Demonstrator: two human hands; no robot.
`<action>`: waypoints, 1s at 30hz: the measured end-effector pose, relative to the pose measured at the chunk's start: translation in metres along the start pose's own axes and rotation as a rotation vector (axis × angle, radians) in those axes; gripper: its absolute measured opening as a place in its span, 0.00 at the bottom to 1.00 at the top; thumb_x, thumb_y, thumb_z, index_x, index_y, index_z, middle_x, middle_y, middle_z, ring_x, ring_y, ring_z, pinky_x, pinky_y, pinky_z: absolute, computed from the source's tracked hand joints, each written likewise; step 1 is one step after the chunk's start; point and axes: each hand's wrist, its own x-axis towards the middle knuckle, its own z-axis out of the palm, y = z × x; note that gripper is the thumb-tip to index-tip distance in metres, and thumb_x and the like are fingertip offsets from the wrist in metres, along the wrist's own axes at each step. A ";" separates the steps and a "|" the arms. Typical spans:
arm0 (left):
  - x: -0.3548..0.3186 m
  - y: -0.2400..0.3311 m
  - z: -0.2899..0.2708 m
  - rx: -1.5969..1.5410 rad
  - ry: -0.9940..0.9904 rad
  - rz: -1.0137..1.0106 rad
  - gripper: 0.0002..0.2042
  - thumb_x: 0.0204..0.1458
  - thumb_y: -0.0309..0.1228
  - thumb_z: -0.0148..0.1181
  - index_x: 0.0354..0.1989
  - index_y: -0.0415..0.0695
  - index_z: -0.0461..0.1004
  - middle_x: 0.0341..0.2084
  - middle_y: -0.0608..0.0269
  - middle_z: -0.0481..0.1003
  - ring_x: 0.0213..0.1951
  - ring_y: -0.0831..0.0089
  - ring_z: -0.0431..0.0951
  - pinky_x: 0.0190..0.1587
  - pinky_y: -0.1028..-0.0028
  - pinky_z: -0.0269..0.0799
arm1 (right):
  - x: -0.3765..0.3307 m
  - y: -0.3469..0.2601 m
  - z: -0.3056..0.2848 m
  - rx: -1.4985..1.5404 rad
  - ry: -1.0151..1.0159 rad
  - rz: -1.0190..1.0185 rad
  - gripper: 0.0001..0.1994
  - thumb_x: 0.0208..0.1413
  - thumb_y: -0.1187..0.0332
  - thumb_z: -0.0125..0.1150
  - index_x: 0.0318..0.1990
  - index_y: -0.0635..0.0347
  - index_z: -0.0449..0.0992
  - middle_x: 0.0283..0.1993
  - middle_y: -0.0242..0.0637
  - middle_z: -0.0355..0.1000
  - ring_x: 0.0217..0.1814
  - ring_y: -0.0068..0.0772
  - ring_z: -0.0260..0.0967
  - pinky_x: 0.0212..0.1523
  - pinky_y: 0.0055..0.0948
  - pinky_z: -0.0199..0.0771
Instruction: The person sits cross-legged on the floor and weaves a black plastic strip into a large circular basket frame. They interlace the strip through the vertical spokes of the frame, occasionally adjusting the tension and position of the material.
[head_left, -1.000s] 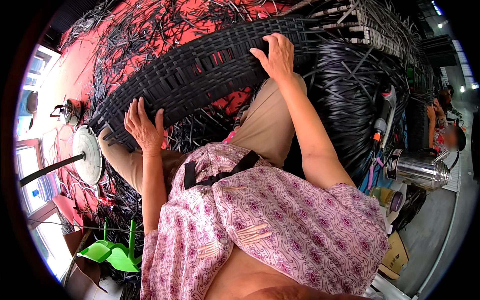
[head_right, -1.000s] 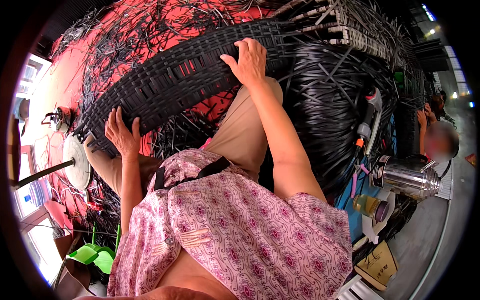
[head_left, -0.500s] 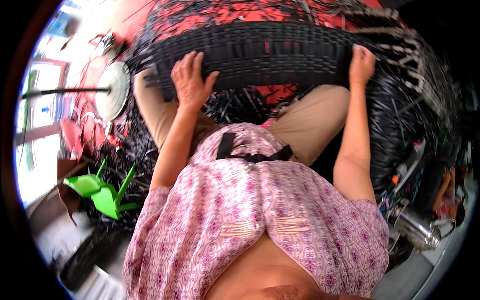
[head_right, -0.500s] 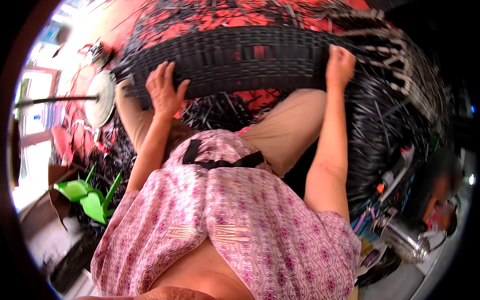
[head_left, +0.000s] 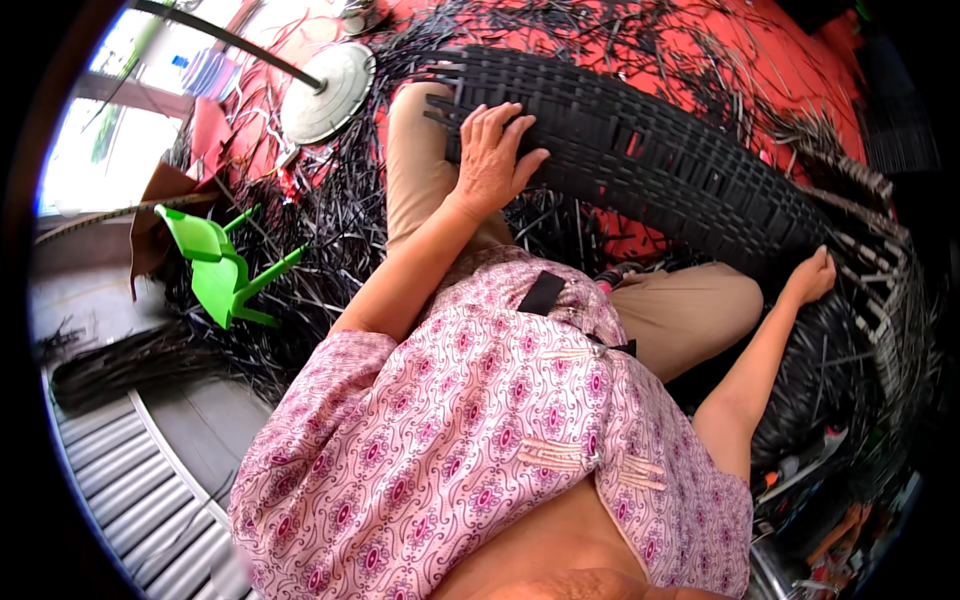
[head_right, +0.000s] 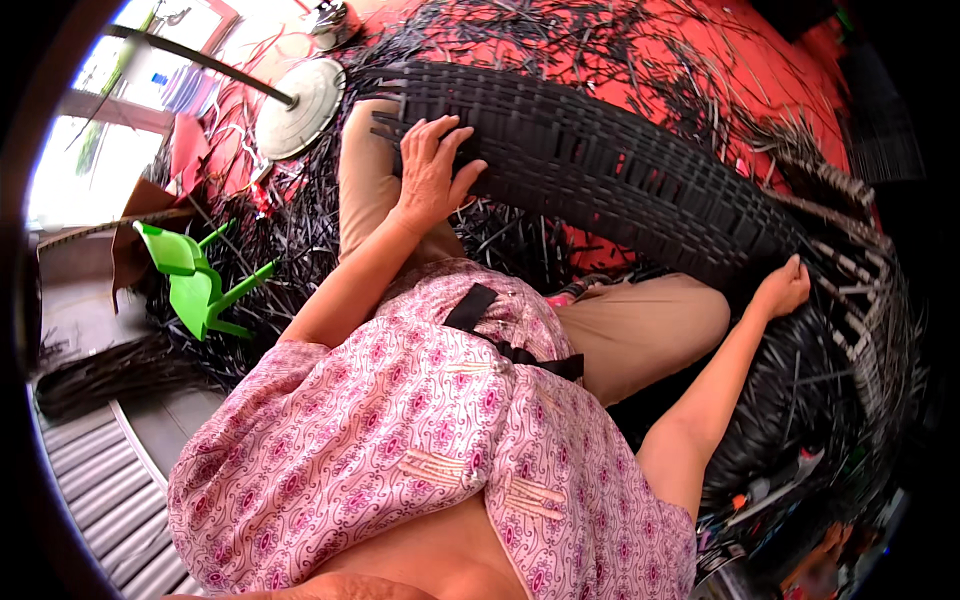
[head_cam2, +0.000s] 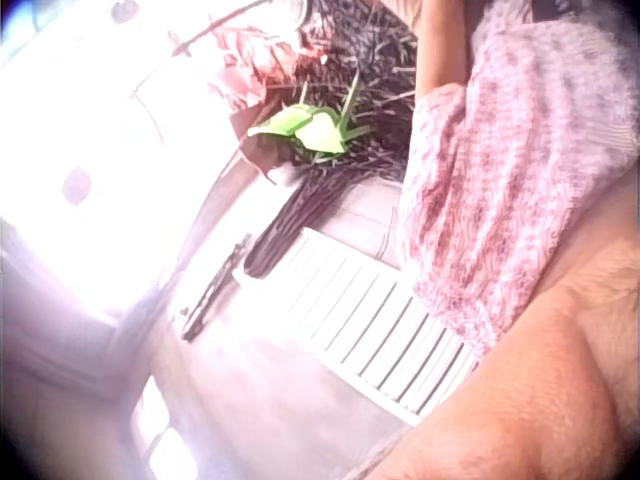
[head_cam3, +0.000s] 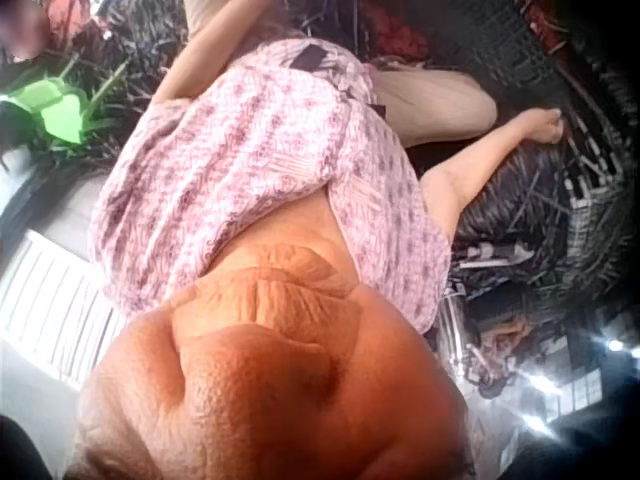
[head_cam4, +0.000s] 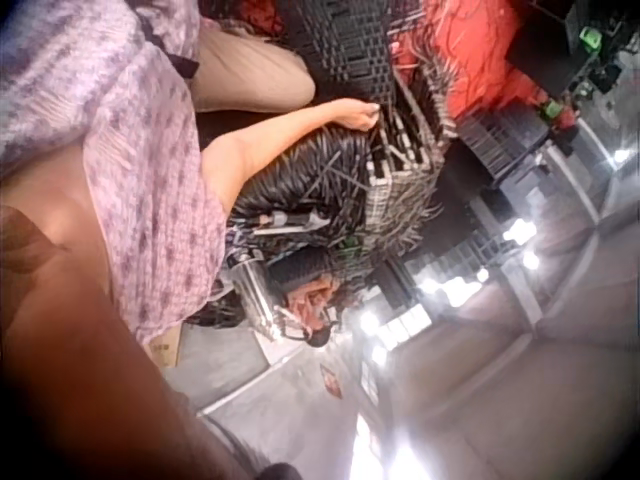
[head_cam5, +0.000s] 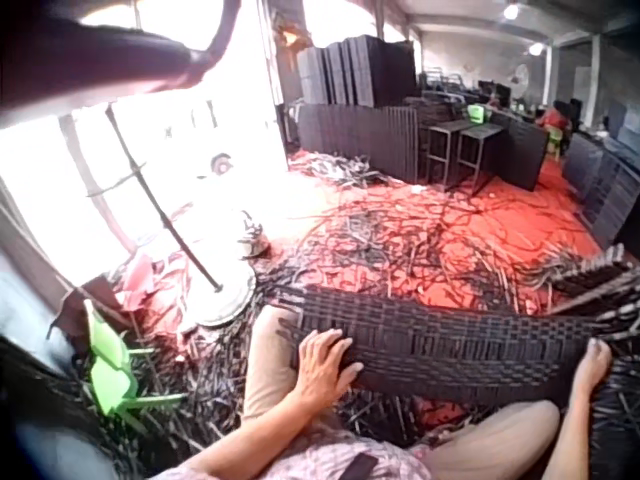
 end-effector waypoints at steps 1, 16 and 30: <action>-0.005 -0.006 -0.007 0.056 0.003 -0.044 0.27 0.52 0.43 0.64 0.58 0.43 0.70 0.57 0.54 0.67 0.60 0.55 0.65 0.67 0.54 0.51 | -0.005 0.008 0.005 -0.031 0.017 -0.016 0.29 0.63 0.48 0.52 0.56 0.68 0.76 0.59 0.57 0.71 0.60 0.58 0.68 0.58 0.49 0.67; 0.005 0.001 -0.021 0.073 -0.100 -0.090 0.29 0.51 0.49 0.64 0.58 0.43 0.71 0.56 0.57 0.69 0.64 0.60 0.64 0.67 0.55 0.49 | -0.001 0.012 0.014 0.101 -0.332 0.157 0.37 0.64 0.38 0.43 0.65 0.64 0.67 0.68 0.53 0.63 0.69 0.55 0.60 0.67 0.45 0.58; 0.021 0.031 0.016 -0.091 -0.090 0.032 0.33 0.50 0.50 0.64 0.61 0.43 0.69 0.61 0.56 0.66 0.67 0.60 0.60 0.69 0.54 0.49 | 0.013 -0.020 -0.002 0.063 -0.494 0.254 0.36 0.67 0.42 0.42 0.71 0.60 0.58 0.76 0.48 0.51 0.76 0.50 0.50 0.73 0.43 0.53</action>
